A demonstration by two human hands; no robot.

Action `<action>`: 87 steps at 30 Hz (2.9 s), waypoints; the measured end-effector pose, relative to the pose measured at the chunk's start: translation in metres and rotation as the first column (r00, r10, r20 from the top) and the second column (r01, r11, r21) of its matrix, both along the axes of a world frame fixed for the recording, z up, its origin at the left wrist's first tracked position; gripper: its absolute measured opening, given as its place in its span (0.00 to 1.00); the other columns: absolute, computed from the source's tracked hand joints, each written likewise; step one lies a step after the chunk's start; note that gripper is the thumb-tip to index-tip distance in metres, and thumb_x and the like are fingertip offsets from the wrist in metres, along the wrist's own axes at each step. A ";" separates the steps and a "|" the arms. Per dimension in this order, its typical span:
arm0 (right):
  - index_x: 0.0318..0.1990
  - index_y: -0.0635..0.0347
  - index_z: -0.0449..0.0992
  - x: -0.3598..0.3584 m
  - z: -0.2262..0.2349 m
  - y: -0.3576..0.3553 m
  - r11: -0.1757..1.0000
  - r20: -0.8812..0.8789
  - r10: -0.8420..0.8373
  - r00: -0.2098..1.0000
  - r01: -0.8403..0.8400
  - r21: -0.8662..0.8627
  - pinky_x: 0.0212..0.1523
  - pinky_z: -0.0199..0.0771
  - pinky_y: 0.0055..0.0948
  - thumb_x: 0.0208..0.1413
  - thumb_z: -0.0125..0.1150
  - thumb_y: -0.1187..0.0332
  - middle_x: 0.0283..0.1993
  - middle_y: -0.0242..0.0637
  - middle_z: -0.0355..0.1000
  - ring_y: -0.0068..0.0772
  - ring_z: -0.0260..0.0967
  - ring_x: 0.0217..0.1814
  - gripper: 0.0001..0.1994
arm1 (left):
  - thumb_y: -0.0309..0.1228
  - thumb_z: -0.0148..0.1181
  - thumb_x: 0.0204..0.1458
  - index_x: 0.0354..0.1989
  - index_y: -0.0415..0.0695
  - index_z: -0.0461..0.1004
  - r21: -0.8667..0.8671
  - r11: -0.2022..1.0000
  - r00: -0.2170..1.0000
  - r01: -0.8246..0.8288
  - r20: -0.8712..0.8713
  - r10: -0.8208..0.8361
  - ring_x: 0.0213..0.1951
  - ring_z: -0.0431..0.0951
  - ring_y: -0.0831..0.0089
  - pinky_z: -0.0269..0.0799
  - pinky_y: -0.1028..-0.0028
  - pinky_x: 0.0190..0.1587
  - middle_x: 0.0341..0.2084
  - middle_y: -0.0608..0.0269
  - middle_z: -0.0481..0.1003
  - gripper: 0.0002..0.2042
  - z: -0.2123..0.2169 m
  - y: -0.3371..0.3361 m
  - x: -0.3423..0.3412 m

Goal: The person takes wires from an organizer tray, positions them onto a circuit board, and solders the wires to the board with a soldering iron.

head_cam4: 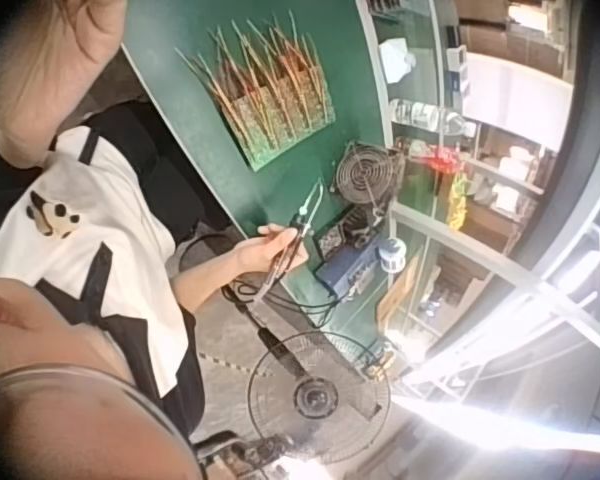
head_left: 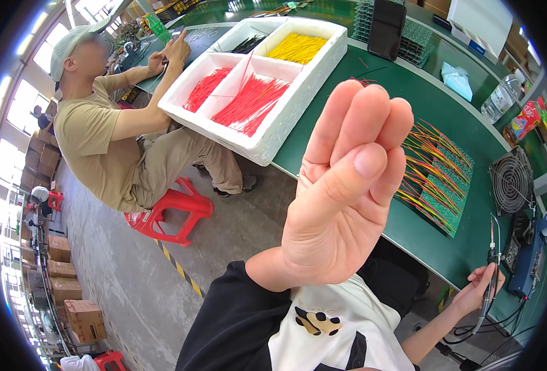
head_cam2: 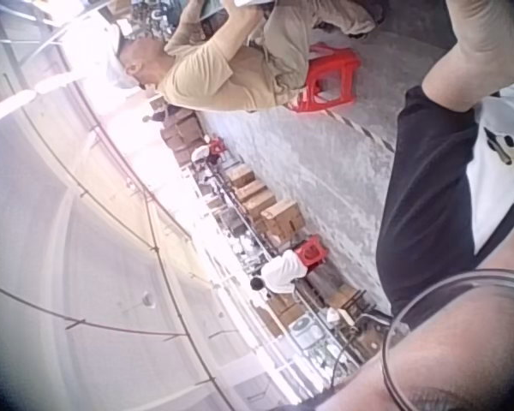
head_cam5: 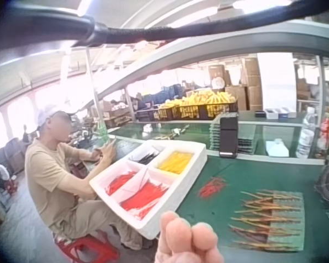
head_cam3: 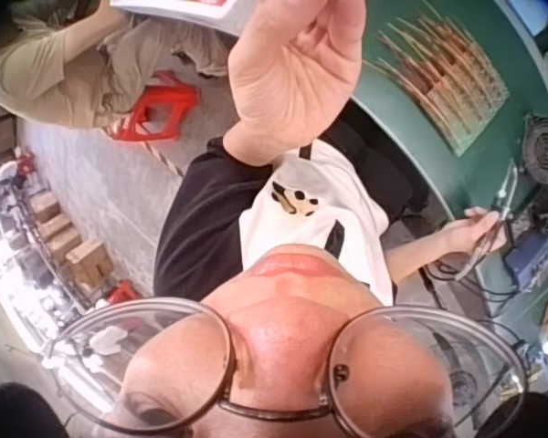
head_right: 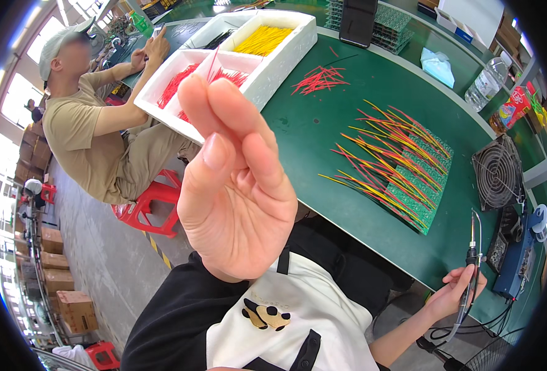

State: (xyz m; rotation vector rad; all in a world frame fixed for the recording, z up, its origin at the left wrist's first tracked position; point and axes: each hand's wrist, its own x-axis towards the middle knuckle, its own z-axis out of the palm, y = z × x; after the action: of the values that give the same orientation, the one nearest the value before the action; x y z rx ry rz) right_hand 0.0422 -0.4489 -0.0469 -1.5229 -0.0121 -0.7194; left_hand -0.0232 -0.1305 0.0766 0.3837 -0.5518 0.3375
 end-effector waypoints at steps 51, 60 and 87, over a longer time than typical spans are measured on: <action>0.43 0.68 0.70 0.014 0.067 -0.026 0.902 -0.121 -0.342 0.932 0.289 -0.321 0.31 0.67 0.18 0.51 0.61 0.64 0.27 0.36 0.72 0.21 0.69 0.28 0.17 | 0.27 0.47 0.57 0.60 0.42 0.57 0.116 0.947 0.853 0.300 -0.478 -0.211 0.58 0.63 0.67 0.59 0.70 0.58 0.55 0.57 0.64 0.21 -0.027 -0.131 -0.002; 0.34 0.68 0.70 -0.066 0.088 0.091 0.975 0.405 0.171 0.898 -0.096 -0.199 0.34 0.73 0.23 0.37 0.60 0.86 0.31 0.44 0.71 0.32 0.72 0.33 0.13 | 0.21 0.43 0.56 0.60 0.36 0.54 0.036 0.981 0.944 0.190 -0.281 -0.172 0.57 0.64 0.63 0.60 0.65 0.57 0.53 0.51 0.66 0.21 -0.041 -0.140 -0.012; 0.38 0.68 0.69 -0.066 0.089 0.102 0.931 0.522 0.128 0.843 0.080 -0.357 0.30 0.66 0.19 0.42 0.59 0.85 0.34 0.46 0.69 0.26 0.67 0.31 0.13 | 0.23 0.36 0.57 0.63 0.36 0.45 0.269 0.961 0.985 0.071 0.132 -0.110 0.62 0.57 0.65 0.51 0.70 0.62 0.58 0.50 0.59 0.24 -0.060 -0.133 -0.003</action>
State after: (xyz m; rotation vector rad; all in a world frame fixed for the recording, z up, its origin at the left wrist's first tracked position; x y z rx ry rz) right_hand -0.0237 -0.3470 0.0423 -1.6168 -0.6253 -1.1576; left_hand -0.0259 -0.2633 0.0165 0.5919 -0.7594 0.2046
